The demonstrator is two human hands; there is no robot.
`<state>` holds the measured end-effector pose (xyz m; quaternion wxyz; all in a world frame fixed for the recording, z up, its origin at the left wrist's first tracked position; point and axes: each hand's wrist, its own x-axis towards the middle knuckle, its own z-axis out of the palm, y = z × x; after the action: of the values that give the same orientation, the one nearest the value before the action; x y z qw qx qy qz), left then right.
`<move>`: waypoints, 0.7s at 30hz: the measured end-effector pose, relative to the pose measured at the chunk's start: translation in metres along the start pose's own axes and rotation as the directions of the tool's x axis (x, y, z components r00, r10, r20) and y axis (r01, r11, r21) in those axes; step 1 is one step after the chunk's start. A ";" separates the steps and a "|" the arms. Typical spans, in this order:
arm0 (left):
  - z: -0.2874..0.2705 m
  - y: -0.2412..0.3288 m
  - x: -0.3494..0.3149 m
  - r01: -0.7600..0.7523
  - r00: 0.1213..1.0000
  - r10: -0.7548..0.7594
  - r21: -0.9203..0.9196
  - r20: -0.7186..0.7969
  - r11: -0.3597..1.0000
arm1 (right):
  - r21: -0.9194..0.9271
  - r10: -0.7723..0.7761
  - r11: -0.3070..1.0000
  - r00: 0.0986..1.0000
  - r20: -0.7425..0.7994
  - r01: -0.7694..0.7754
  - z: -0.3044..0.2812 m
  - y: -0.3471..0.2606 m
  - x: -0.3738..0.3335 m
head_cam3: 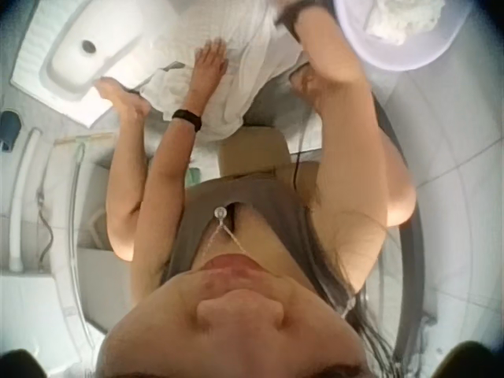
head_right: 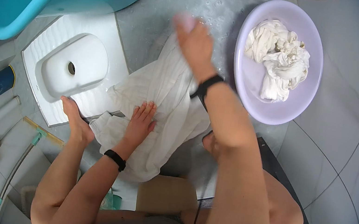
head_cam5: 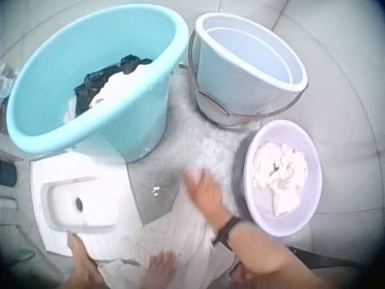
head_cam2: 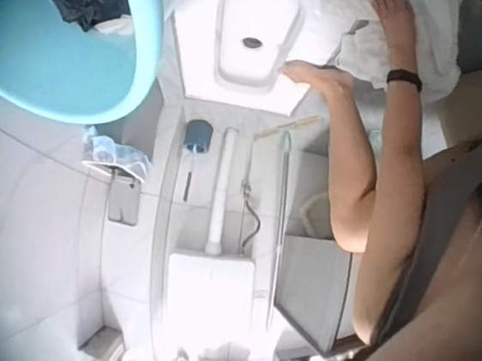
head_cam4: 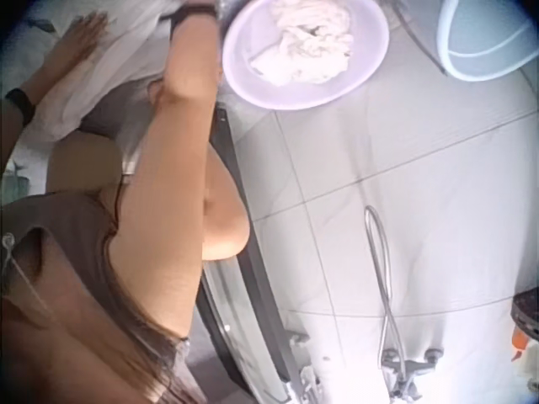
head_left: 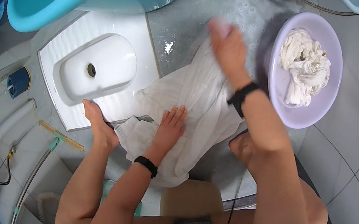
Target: The person is manually scrubbing clothes with a brush and soap, then rinsing and preparing more laundry in buckets in a bathroom environment.
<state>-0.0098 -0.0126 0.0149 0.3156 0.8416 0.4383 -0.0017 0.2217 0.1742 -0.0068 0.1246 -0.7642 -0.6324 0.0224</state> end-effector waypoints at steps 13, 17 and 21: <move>-0.040 -0.019 0.057 0.036 0.998 -0.037 0.014 0.053 0.999 | 0.745 -0.418 0.659 0.771 0.481 -0.108 -0.060 0.018 -0.074; -0.076 -0.009 0.072 0.238 0.971 -0.222 -0.339 0.086 0.910 | 0.621 -0.603 0.775 0.436 0.668 0.121 -0.076 0.022 -0.078; -0.066 -0.029 0.112 0.267 0.923 -0.365 -0.479 -0.122 0.836 | 0.441 -0.587 0.802 0.398 0.705 0.403 -0.071 0.012 -0.087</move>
<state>0.0194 0.1172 0.0216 0.4510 0.6554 0.5904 0.1363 0.2294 0.0761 0.0483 -0.1047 -0.4229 -0.8079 0.3969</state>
